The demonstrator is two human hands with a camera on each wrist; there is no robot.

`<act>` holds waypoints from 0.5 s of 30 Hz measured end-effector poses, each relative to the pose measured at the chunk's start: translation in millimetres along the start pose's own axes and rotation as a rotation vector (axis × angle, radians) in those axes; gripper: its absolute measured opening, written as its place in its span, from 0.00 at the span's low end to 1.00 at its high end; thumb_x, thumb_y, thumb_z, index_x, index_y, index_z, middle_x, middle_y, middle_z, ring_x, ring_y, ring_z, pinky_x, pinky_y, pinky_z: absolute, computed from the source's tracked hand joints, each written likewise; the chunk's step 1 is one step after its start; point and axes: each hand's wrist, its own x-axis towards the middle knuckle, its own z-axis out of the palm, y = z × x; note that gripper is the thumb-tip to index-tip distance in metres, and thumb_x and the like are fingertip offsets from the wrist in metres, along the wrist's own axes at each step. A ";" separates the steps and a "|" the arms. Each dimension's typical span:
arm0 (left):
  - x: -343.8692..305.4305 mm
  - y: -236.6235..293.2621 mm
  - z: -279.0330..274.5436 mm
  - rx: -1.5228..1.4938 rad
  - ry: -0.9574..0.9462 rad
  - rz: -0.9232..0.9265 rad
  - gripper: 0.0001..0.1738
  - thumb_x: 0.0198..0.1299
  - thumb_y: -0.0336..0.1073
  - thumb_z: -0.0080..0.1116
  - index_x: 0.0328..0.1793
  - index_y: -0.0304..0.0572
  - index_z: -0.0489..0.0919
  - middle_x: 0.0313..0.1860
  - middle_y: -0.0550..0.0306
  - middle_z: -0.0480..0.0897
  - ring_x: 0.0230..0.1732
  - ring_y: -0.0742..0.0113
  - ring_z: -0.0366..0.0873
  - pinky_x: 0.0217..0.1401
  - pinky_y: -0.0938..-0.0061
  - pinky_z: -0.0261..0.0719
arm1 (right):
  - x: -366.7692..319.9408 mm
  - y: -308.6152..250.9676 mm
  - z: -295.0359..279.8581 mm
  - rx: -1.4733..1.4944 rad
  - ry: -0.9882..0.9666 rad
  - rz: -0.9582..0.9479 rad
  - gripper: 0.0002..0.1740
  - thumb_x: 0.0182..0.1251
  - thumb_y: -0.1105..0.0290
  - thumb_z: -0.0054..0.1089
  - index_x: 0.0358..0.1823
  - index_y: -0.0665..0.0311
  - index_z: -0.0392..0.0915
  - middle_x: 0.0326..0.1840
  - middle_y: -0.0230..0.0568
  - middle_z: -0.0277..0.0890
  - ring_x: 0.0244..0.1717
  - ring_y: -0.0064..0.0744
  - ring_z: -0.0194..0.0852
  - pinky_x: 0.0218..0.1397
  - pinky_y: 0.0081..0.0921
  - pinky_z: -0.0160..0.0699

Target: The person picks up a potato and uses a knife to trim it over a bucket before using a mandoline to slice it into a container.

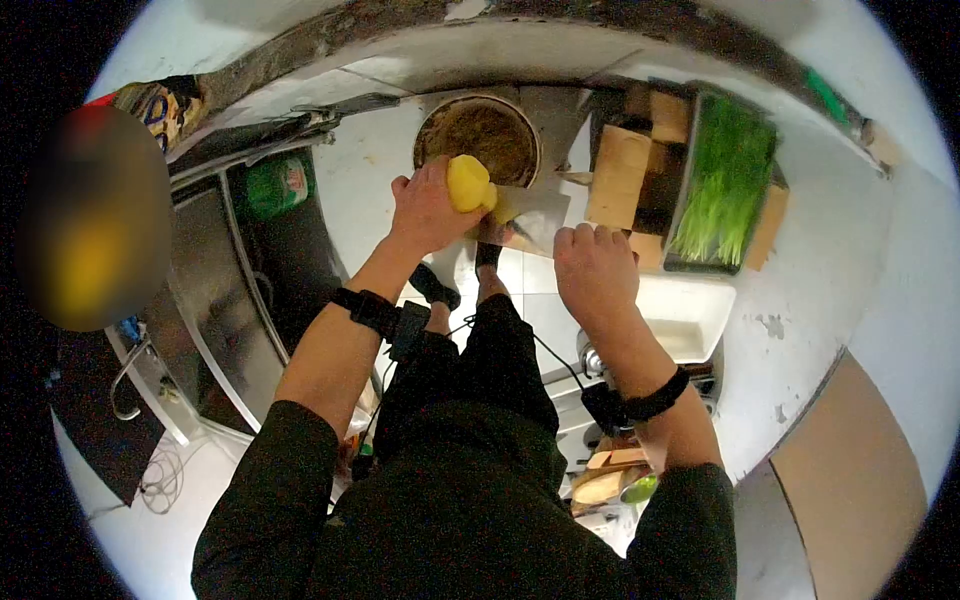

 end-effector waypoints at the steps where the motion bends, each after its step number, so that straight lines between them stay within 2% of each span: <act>1: 2.4 2.6 1.3 -0.005 0.014 -0.011 0.48 0.46 0.61 0.68 0.67 0.34 0.67 0.56 0.41 0.78 0.60 0.48 0.75 0.66 0.46 0.58 | -0.9 0.9 -1.3 -0.012 0.018 -0.002 0.05 0.58 0.71 0.54 0.32 0.64 0.76 0.31 0.42 0.77 0.36 0.43 0.79 0.41 0.38 0.76; 6: 16.7 23.7 7.0 -0.037 -0.002 -0.010 0.47 0.46 0.61 0.67 0.65 0.36 0.68 0.55 0.40 0.79 0.60 0.46 0.75 0.65 0.46 0.58 | -6.6 11.2 -10.2 -0.069 0.014 0.018 0.05 0.57 0.70 0.55 0.32 0.63 0.77 0.31 0.41 0.76 0.35 0.42 0.79 0.39 0.37 0.76; 9: 29.7 24.0 11.3 -0.083 -0.009 -0.084 0.46 0.46 0.60 0.67 0.65 0.36 0.69 0.56 0.40 0.79 0.60 0.47 0.76 0.65 0.44 0.59 | -1.3 14.2 -19.5 -0.089 -0.002 0.005 0.05 0.57 0.70 0.55 0.32 0.62 0.77 0.31 0.41 0.76 0.35 0.42 0.79 0.39 0.38 0.75; 11: 37.4 16.6 12.0 -0.124 -0.014 -0.308 0.45 0.46 0.60 0.67 0.64 0.37 0.69 0.56 0.40 0.79 0.59 0.47 0.77 0.63 0.43 0.62 | -8.2 12.7 -20.1 -0.093 -0.040 -0.023 0.05 0.56 0.70 0.56 0.33 0.62 0.77 0.31 0.41 0.76 0.35 0.42 0.79 0.40 0.38 0.75; 12: 40.4 8.7 9.2 -0.127 -0.006 -0.312 0.45 0.46 0.60 0.67 0.64 0.37 0.69 0.56 0.40 0.79 0.59 0.47 0.77 0.63 0.43 0.62 | -10.3 15.3 -15.6 -0.080 -0.025 0.005 0.05 0.56 0.70 0.56 0.33 0.61 0.77 0.31 0.41 0.77 0.36 0.42 0.79 0.41 0.39 0.76; 14: 41.2 -11.5 1.2 -0.216 -0.075 -0.457 0.45 0.45 0.61 0.68 0.63 0.37 0.70 0.55 0.41 0.80 0.59 0.46 0.77 0.63 0.45 0.64 | -11.4 20.1 -12.3 -0.067 -0.006 0.022 0.05 0.56 0.70 0.57 0.34 0.61 0.77 0.32 0.41 0.77 0.37 0.43 0.79 0.43 0.40 0.76; 15: 34.1 -14.9 -7.7 -0.218 -0.032 -0.443 0.40 0.50 0.54 0.70 0.62 0.36 0.71 0.52 0.44 0.82 0.55 0.50 0.80 0.59 0.51 0.72 | -11.9 22.1 -12.3 -0.049 -0.025 0.038 0.05 0.56 0.69 0.57 0.34 0.60 0.77 0.32 0.41 0.77 0.39 0.43 0.80 0.44 0.41 0.76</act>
